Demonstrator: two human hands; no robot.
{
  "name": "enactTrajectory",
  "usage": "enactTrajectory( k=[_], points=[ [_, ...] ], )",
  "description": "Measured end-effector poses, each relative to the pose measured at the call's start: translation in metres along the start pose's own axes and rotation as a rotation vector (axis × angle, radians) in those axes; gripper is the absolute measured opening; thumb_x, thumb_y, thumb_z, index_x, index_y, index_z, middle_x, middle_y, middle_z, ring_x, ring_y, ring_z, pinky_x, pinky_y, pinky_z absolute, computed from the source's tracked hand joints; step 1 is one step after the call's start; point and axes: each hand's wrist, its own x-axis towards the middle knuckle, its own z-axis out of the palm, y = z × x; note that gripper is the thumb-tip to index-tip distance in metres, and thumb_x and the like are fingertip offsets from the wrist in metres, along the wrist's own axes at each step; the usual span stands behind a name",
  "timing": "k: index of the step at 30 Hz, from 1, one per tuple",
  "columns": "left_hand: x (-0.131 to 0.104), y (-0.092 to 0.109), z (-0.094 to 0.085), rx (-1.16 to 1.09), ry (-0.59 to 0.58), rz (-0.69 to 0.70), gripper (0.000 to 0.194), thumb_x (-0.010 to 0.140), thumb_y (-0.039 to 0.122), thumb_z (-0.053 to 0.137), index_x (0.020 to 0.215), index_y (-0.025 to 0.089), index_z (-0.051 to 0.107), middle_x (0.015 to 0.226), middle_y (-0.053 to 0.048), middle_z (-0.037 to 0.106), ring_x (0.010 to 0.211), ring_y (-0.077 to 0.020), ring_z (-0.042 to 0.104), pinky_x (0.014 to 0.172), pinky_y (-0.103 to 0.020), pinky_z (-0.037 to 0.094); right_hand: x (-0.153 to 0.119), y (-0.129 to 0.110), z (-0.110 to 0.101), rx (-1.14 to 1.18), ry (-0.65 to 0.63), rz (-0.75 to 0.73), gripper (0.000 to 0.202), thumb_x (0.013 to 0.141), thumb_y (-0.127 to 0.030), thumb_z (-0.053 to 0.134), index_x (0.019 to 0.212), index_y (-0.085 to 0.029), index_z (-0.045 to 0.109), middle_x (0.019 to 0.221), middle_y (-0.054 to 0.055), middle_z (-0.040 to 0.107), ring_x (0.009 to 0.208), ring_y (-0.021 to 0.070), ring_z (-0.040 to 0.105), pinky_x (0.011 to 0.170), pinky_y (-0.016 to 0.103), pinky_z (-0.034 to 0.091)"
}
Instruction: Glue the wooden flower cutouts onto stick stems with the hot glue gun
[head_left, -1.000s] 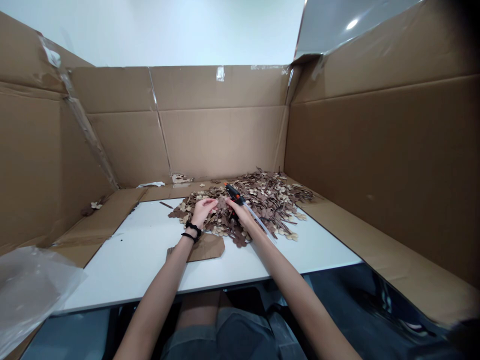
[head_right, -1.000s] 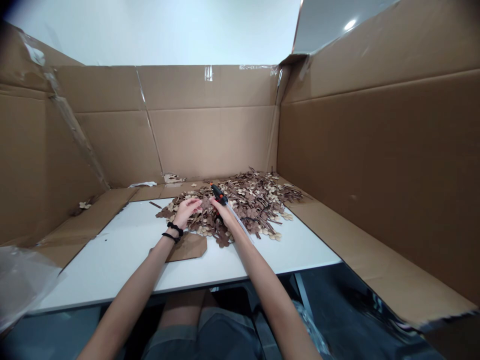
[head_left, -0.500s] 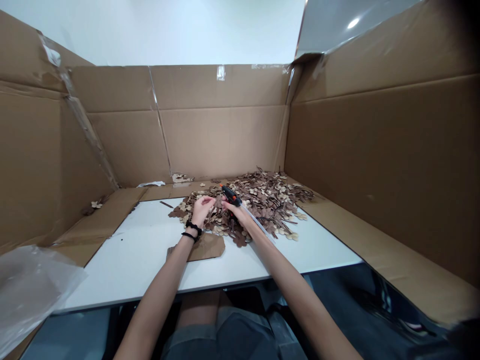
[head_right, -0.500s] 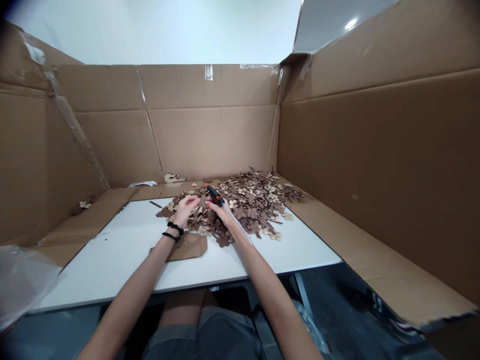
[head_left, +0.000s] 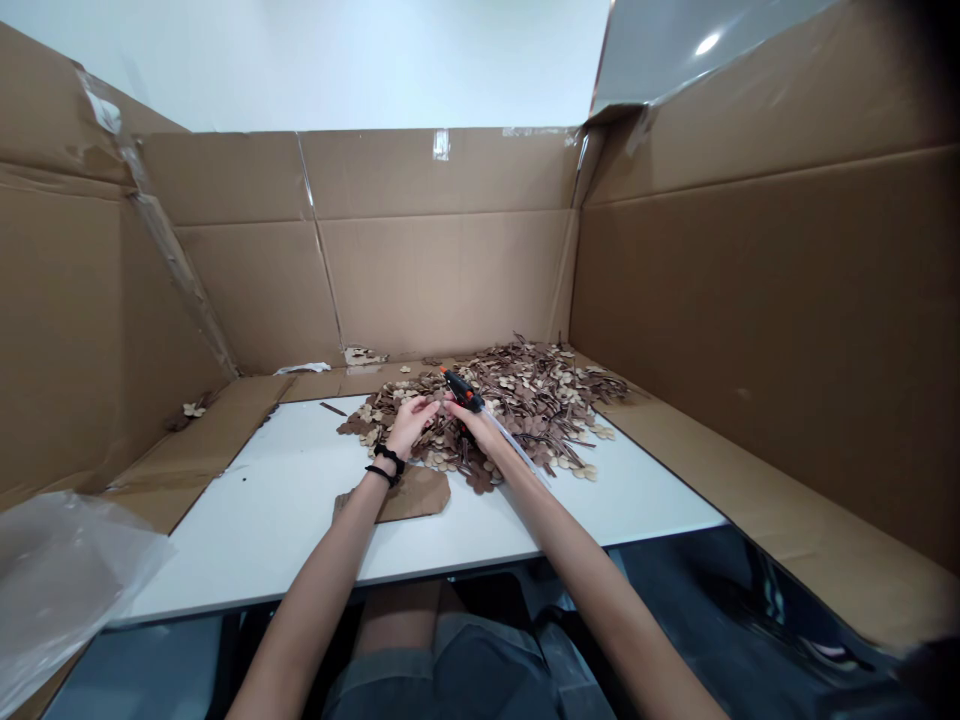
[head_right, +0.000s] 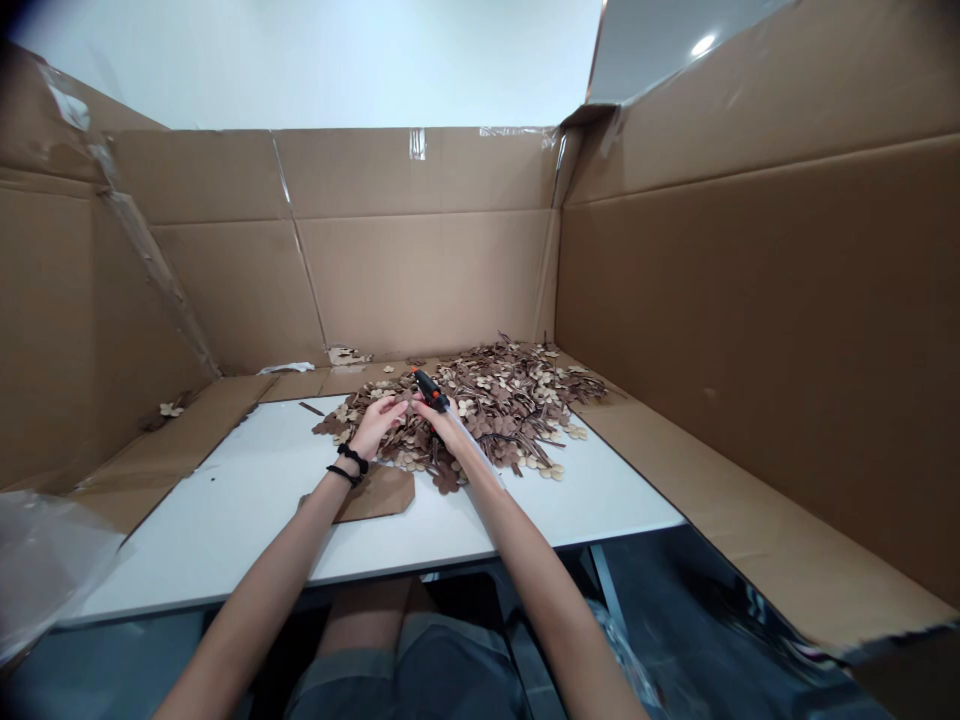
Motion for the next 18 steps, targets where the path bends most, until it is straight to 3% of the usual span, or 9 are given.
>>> enactTrajectory(
  k=[12, 18],
  points=[
    [-0.003, 0.0, 0.003, 0.044, 0.061, 0.073, 0.034, 0.066, 0.046, 0.073, 0.071, 0.016, 0.058, 0.068, 0.002, 0.055, 0.062, -0.0093, 0.048, 0.06, -0.021, 0.036, 0.002, 0.005, 0.0, 0.045, -0.023, 0.062, 0.043, 0.069, -0.047, 0.069, 0.101, -0.019, 0.069, 0.095, 0.003, 0.07, 0.089, 0.0196, 0.062, 0.09, 0.033, 0.044],
    [0.0, -0.007, 0.001, 0.065, 0.078, 0.094, 0.034, 0.068, 0.047, 0.071, 0.068, 0.017, 0.054, 0.063, 0.004, 0.049, 0.058, -0.009, 0.043, 0.056, -0.021, 0.032, -0.001, -0.003, 0.002, 0.018, -0.038, 0.113, 0.035, 0.071, -0.052, 0.067, 0.081, -0.019, 0.069, 0.084, 0.004, 0.07, 0.081, 0.0208, 0.062, 0.084, 0.034, 0.046]
  ],
)
